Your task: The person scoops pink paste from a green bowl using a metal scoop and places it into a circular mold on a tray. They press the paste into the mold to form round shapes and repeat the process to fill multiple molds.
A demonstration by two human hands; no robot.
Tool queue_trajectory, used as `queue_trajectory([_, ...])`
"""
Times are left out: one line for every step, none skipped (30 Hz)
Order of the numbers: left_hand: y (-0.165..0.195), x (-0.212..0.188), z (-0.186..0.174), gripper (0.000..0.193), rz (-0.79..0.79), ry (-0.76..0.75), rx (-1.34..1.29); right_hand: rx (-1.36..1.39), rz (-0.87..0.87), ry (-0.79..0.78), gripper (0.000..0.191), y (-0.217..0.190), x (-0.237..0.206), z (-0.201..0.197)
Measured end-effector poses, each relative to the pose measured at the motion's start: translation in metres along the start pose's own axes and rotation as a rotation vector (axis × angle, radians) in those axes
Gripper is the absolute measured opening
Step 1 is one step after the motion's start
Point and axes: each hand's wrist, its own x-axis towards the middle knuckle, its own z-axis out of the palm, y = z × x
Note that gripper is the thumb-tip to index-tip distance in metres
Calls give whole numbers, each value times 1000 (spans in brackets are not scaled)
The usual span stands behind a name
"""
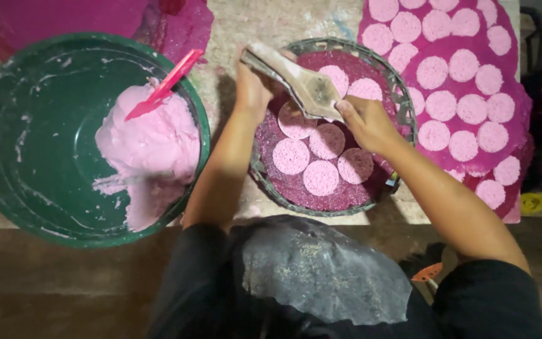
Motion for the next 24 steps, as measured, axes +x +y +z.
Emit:
queue_trajectory([-7,-3,-6,81,-92,78,155,26,-5,6,61,-1,-2,0])
queue_trajectory([-15,-6,-12,84,-149,120,309,52,-13,14,63,-1,-3,0])
queue_trajectory([-23,-10,-19,88,-209,164,460,50,-8,43,63,-2,-2,1])
queue_trajectory([-30,-15,-26,93,-272,211,607,49,-1,66,64,-2,-2,4])
queue_trajectory([-35,-21,-32,86,-163,214,660,48,4,92,65,-2,-2,6])
queue_trajectory([-39,-26,-39,79,-50,215,712,74,-25,134,65,-1,-2,9])
queue_trajectory([-43,-32,-46,72,64,216,762,100,-54,175,65,1,-2,11])
queue_trajectory([-47,-40,-54,64,222,206,983,127,-82,216,65,5,-4,14])
queue_trajectory([-50,-50,-61,56,383,195,1199,215,-48,245,63,10,-7,16])
queue_trajectory([-53,-58,-66,48,549,183,1411,302,-15,273,62,16,-11,17])
queue_trajectory([-56,-63,-68,43,579,174,1455,390,17,299,60,23,-15,19])
queue_trajectory([-59,-67,-69,39,606,165,1498,439,37,340,61,29,-21,20])
queue_trajectory([-62,-69,-69,38,633,156,1540,487,57,380,61,36,-27,21])
queue_trajectory([-65,-69,-67,53,665,105,1582,535,74,420,61,43,-33,22])
queue_trajectory([-68,-67,-65,68,696,53,1624,520,62,470,63,50,-39,23])
queue_trajectory([-70,-65,-62,84,725,2,1664,505,51,519,65,57,-45,25])
queue_trajectory([-73,-62,-59,94,655,6,1728,490,41,568,67,64,-52,26])
queue_trajectory([-76,-59,-57,104,586,8,1790,531,35,578,67,70,-59,28])
queue_trajectory([-78,-56,-55,115,515,9,1850,572,28,589,67,77,-66,29])
queue_trajectory([-80,-54,-54,117,496,9,1880,614,22,599,66,84,-74,29])
queue_trajectory([-83,-53,-53,119,477,9,1911,611,19,623,67,91,-82,30])
queue_trajectory([-84,-52,-53,121,456,10,1941,610,17,646,67,98,-90,30])
queue_trajectory([-85,-52,-53,121,450,19,1939,609,16,667,67,105,-98,31])
queue_trajectory([-85,-52,-54,120,443,28,1936,619,37,677,66,112,-107,31])
